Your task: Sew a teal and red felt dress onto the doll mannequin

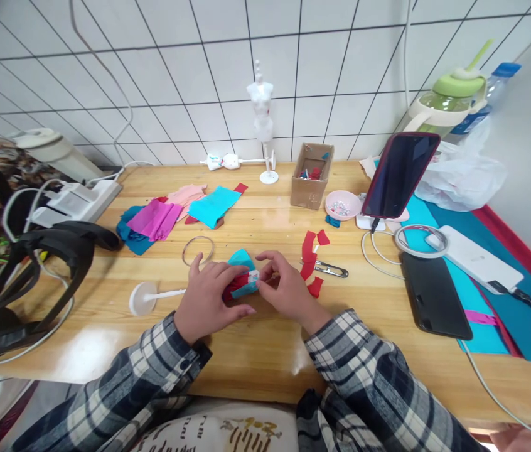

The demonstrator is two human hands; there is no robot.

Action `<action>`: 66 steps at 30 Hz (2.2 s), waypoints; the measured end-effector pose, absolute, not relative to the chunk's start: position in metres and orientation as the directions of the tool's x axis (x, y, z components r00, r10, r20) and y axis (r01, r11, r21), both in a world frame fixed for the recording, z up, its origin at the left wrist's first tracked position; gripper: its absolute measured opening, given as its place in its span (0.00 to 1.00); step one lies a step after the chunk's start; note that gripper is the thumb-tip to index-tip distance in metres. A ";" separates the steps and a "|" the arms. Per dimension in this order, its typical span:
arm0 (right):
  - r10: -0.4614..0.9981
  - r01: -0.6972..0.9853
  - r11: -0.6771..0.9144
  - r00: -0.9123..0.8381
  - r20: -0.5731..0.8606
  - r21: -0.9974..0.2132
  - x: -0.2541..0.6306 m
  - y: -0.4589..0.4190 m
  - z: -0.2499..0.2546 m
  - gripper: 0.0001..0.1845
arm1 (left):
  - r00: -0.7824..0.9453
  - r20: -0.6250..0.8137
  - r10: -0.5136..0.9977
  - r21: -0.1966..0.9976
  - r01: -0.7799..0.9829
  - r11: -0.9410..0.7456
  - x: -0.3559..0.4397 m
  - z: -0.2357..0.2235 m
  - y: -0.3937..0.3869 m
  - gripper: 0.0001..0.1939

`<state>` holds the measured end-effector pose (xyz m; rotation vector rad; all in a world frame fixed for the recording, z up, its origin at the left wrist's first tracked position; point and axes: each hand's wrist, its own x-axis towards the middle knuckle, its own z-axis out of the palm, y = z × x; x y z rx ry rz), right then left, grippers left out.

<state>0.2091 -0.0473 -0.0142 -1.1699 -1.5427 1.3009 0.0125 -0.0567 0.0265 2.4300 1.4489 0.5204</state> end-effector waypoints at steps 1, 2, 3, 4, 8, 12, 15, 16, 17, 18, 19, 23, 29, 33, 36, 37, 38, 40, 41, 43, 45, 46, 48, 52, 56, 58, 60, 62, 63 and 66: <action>0.965 0.157 0.048 -0.263 0.005 -0.986 0.209 -0.047 -0.014 0.23 | 0.419 0.160 0.894 0.364 0.817 -0.448 0.017 0.028 -0.058 0.25; 0.965 0.157 0.045 -0.263 0.002 -0.987 0.210 -0.047 -0.014 0.23 | 0.401 0.155 0.903 0.343 0.836 -0.429 0.021 0.028 -0.059 0.21; 0.964 0.155 0.041 -0.264 -0.001 -0.987 0.210 -0.047 -0.014 0.23 | 0.384 0.151 0.911 0.337 0.846 -0.413 0.024 0.028 -0.059 0.16; 0.964 0.153 0.036 -0.267 -0.006 -0.988 0.210 -0.047 -0.015 0.23 | 0.371 0.148 0.917 0.344 0.850 -0.400 0.026 0.028 -0.060 0.13; 0.957 0.156 0.013 -0.287 -0.032 -0.988 0.211 -0.046 -0.016 0.22 | 0.328 0.133 0.935 0.418 0.837 -0.354 0.025 0.025 -0.058 0.10; 0.954 0.146 -0.011 -0.295 -0.054 -0.989 0.209 -0.045 -0.015 0.20 | 0.303 0.110 0.947 0.474 0.821 -0.318 0.022 0.023 -0.056 0.10; 0.952 0.140 -0.025 -0.300 -0.066 -0.990 0.210 -0.045 -0.014 0.19 | 0.305 0.092 0.948 0.497 0.810 -0.309 0.021 0.023 -0.054 0.10; 0.949 0.137 -0.023 -0.310 -0.065 -0.990 0.211 -0.045 -0.014 0.19 | 0.303 0.087 0.949 0.503 0.809 -0.304 0.020 0.022 -0.053 0.10; 0.945 0.131 -0.016 -0.321 -0.058 -0.991 0.212 -0.044 -0.013 0.19 | 0.299 0.084 0.951 0.507 0.808 -0.299 0.020 0.022 -0.053 0.10; 0.943 0.123 -0.006 -0.330 -0.046 -0.992 0.214 -0.042 -0.012 0.18 | 0.294 0.082 0.952 0.512 0.807 -0.294 0.020 0.021 -0.053 0.10; 0.943 0.126 0.007 -0.330 -0.035 -0.992 0.216 -0.039 -0.010 0.16 | 0.292 0.080 0.953 0.517 0.805 -0.290 0.020 0.021 -0.053 0.10; 0.967 0.460 0.134 -0.253 0.015 -0.877 0.223 -0.018 0.004 0.11 | 0.271 0.082 0.959 0.529 0.804 -0.272 0.021 0.021 -0.055 0.11; 0.906 0.758 0.274 -0.409 -0.104 -0.592 0.205 0.025 0.017 0.16 | 0.274 0.089 0.958 0.532 0.800 -0.279 0.022 0.022 -0.060 0.09; 0.797 0.655 0.229 -0.551 -0.248 -0.720 0.186 0.043 0.009 0.15 | 0.267 0.091 0.959 0.529 0.803 -0.274 0.022 0.020 -0.063 0.08; 0.800 0.531 0.195 -0.572 -0.179 -0.825 0.184 0.046 0.003 0.07 | 0.267 0.113 0.957 0.512 0.810 -0.286 0.021 0.020 -0.063 0.09; 0.806 0.511 0.190 -0.569 -0.164 -0.838 0.185 0.046 0.002 0.06 | 0.264 0.127 0.956 0.502 0.814 -0.292 0.021 0.020 -0.063 0.09; 0.807 0.498 0.186 -0.569 -0.158 -0.847 0.188 0.044 0.001 0.05 | 0.260 0.142 0.955 0.494 0.818 -0.296 0.021 0.020 -0.063 0.10; 0.825 0.466 0.173 -0.549 -0.131 -0.868 0.194 0.037 0.001 0.04 | 0.257 0.158 0.953 0.485 0.821 -0.302 0.022 0.019 -0.062 0.10; 0.842 0.452 0.167 -0.528 -0.112 -0.876 0.197 0.032 0.002 0.04 | 0.256 0.160 0.953 0.484 0.822 -0.302 0.022 0.019 -0.061 0.10; 0.883 0.454 0.175 -0.465 -0.065 -0.874 0.204 0.021 0.004 0.05 | 0.237 0.157 0.959 0.488 0.826 -0.284 0.023 0.019 -0.060 0.11; 0.915 0.499 0.222 -0.404 0.002 -0.838 0.210 0.009 0.005 0.05 | 0.192 0.148 0.970 0.496 0.834 -0.241 0.025 0.018 -0.059 0.15; 0.923 0.529 0.248 -0.383 0.033 -0.811 0.213 0.003 0.006 0.05 | 0.168 0.141 0.976 0.502 0.837 -0.217 0.025 0.017 -0.058 0.17; 0.931 0.570 0.277 -0.359 0.069 -0.774 0.216 -0.008 0.006 0.06 | 0.130 0.133 0.983 0.517 0.837 -0.181 0.027 0.015 -0.057 0.20; 0.933 0.566 0.292 -0.344 0.101 -0.771 0.219 -0.021 0.004 0.08 | 0.082 0.146 0.986 0.556 0.817 -0.150 0.028 0.013 -0.055 0.25; 0.893 0.524 0.409 -0.400 0.207 -0.747 0.222 -0.027 0.004 0.10 | 0.083 0.116 0.990 0.572 0.809 -0.135 0.029 0.015 -0.052 0.38; 0.879 0.510 0.440 -0.414 0.237 -0.739 0.224 -0.031 0.003 0.10 | 0.098 0.081 0.992 0.568 0.813 -0.127 0.028 0.017 -0.051 0.35; 0.877 0.515 0.453 -0.405 0.259 -0.728 0.226 -0.035 0.002 0.09 | 0.116 0.060 0.991 0.558 0.820 -0.130 0.028 0.020 -0.049 0.26; 0.870 0.521 0.479 -0.387 0.304 -0.707 0.227 -0.038 0.000 0.09 | 0.131 0.054 0.990 0.543 0.828 -0.140 0.029 0.021 -0.047 0.19; 0.862 0.518 0.497 -0.383 0.332 -0.696 0.227 -0.039 0.000 0.08 | 0.136 0.054 0.989 0.536 0.832 -0.144 0.029 0.022 -0.047 0.16; 0.825 0.514 0.564 -0.386 0.413 -0.647 0.227 -0.042 0.000 0.09 | 0.146 0.056 0.988 0.517 0.842 -0.154 0.031 0.023 -0.045 0.11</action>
